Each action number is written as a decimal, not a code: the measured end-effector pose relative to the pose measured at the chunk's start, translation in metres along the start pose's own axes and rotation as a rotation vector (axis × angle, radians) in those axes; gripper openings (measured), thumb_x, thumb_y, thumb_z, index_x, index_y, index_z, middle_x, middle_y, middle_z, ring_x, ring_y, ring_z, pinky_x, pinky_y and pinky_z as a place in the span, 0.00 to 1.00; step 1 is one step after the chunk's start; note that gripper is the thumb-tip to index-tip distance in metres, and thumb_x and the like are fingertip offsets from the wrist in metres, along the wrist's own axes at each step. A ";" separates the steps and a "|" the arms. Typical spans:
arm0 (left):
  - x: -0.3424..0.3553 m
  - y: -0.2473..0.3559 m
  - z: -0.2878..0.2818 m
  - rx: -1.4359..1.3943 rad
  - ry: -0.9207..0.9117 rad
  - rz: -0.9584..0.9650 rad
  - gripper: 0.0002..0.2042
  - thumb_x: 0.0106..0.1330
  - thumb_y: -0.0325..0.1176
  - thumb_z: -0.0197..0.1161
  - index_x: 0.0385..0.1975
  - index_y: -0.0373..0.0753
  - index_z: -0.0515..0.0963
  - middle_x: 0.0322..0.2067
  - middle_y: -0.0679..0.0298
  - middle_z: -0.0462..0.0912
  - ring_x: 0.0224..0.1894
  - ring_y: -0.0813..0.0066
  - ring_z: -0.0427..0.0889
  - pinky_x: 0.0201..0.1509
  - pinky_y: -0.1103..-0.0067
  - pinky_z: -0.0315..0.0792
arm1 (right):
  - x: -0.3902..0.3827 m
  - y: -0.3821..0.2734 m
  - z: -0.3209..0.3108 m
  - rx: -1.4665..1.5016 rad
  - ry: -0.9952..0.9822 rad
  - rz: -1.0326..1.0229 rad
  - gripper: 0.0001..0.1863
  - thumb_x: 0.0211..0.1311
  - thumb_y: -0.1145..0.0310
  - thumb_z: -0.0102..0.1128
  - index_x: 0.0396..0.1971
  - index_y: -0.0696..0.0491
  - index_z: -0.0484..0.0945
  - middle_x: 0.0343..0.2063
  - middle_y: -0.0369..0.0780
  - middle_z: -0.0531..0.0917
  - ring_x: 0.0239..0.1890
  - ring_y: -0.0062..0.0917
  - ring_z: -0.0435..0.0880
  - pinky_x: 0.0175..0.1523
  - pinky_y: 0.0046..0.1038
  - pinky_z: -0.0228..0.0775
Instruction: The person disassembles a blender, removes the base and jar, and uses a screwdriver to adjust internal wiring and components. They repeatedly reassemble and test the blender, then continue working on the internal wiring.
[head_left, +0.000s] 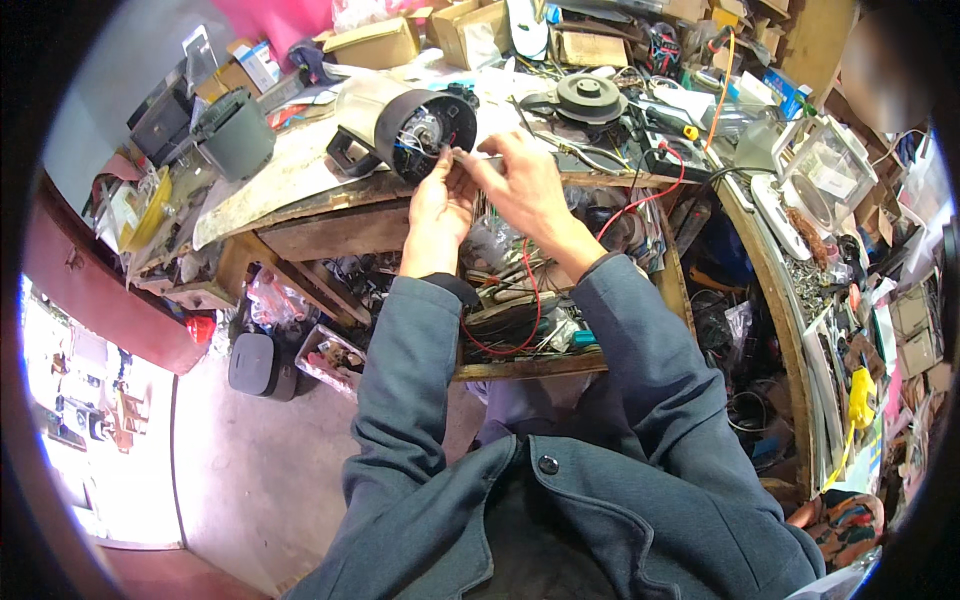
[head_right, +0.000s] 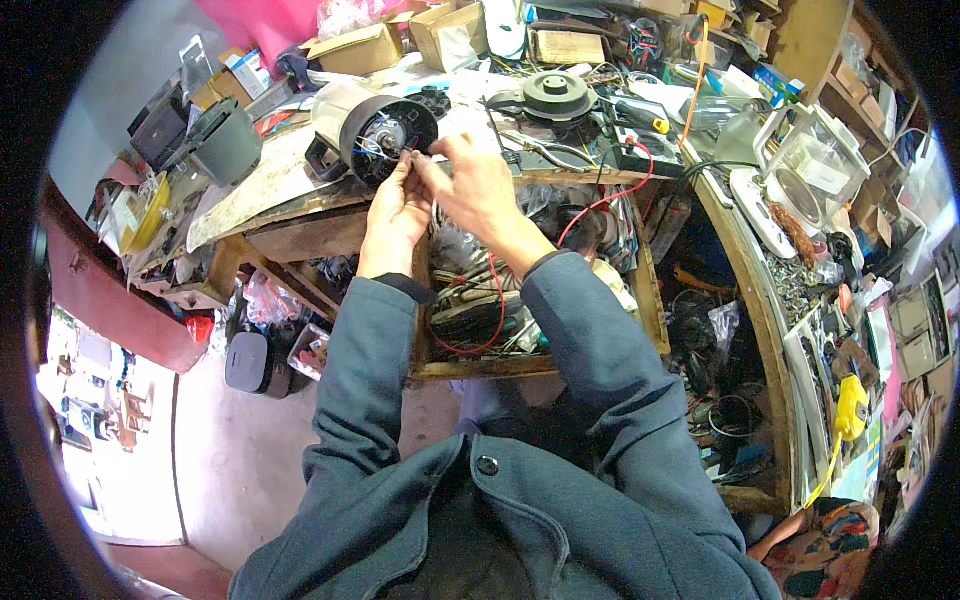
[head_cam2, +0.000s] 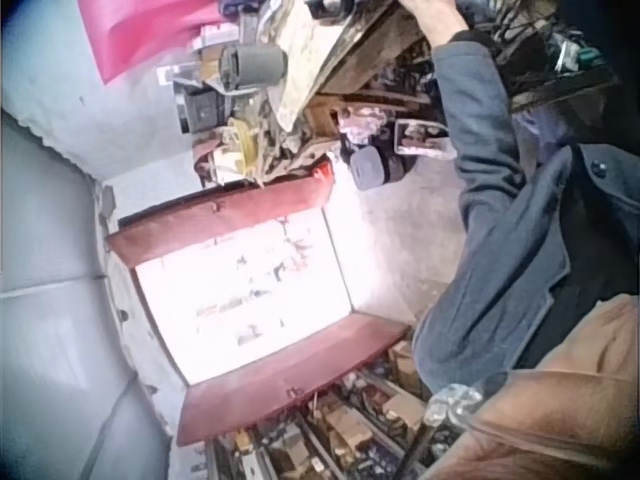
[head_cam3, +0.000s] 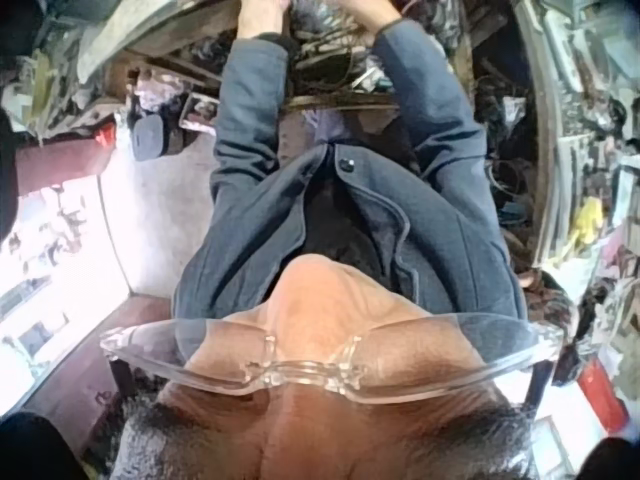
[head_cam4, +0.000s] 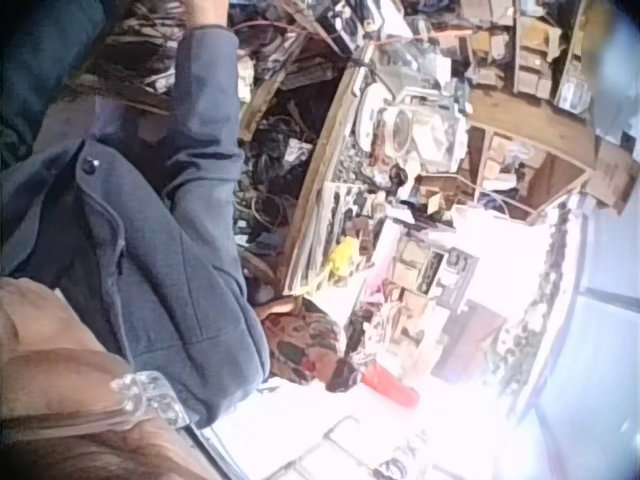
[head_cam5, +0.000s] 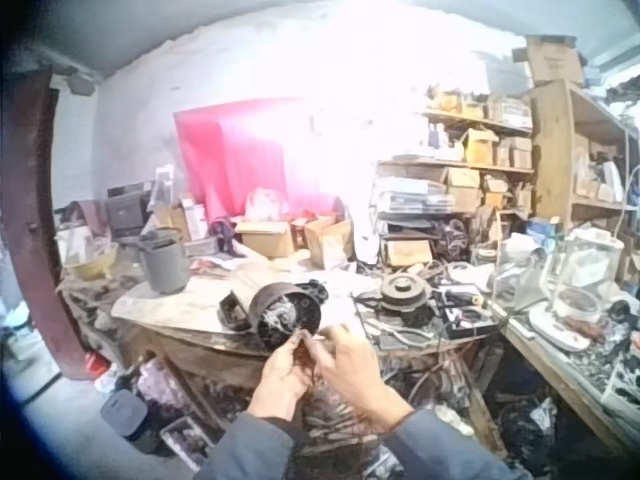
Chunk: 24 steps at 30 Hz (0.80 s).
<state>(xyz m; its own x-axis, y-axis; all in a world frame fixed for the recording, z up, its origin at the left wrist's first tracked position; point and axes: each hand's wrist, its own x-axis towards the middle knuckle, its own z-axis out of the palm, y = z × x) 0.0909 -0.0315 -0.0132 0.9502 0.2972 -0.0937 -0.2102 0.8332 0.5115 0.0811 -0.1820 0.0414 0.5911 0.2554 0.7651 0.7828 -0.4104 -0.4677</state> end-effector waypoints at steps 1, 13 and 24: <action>-0.003 0.002 -0.001 0.014 -0.028 -0.017 0.09 0.77 0.38 0.64 0.45 0.39 0.83 0.39 0.64 0.88 0.43 0.69 0.85 0.53 0.71 0.80 | 0.001 0.008 0.002 0.080 -0.060 0.120 0.17 0.70 0.57 0.66 0.42 0.59 0.83 0.32 0.46 0.86 0.30 0.33 0.86 0.38 0.34 0.78; -0.003 0.001 -0.011 0.035 -0.117 0.029 0.11 0.80 0.39 0.59 0.51 0.42 0.82 0.47 0.65 0.88 0.53 0.69 0.84 0.60 0.68 0.78 | 0.002 0.020 0.011 0.260 -0.191 0.501 0.29 0.69 0.46 0.65 0.27 0.62 0.83 0.21 0.54 0.83 0.26 0.44 0.87 0.35 0.41 0.75; -0.026 -0.001 -0.003 0.109 -0.175 0.020 0.15 0.74 0.49 0.67 0.48 0.46 0.84 0.45 0.67 0.88 0.49 0.74 0.86 0.55 0.75 0.79 | -0.001 -0.004 0.023 -0.285 -0.109 -0.348 0.10 0.62 0.68 0.63 0.40 0.56 0.85 0.33 0.44 0.85 0.35 0.37 0.89 0.38 0.40 0.82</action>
<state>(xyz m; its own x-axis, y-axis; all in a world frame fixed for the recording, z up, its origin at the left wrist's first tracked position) 0.0659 -0.0388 -0.0141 0.9736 0.2199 0.0620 -0.2122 0.7695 0.6024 0.0819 -0.1610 0.0319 0.3317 0.5051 0.7967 0.8627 -0.5041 -0.0396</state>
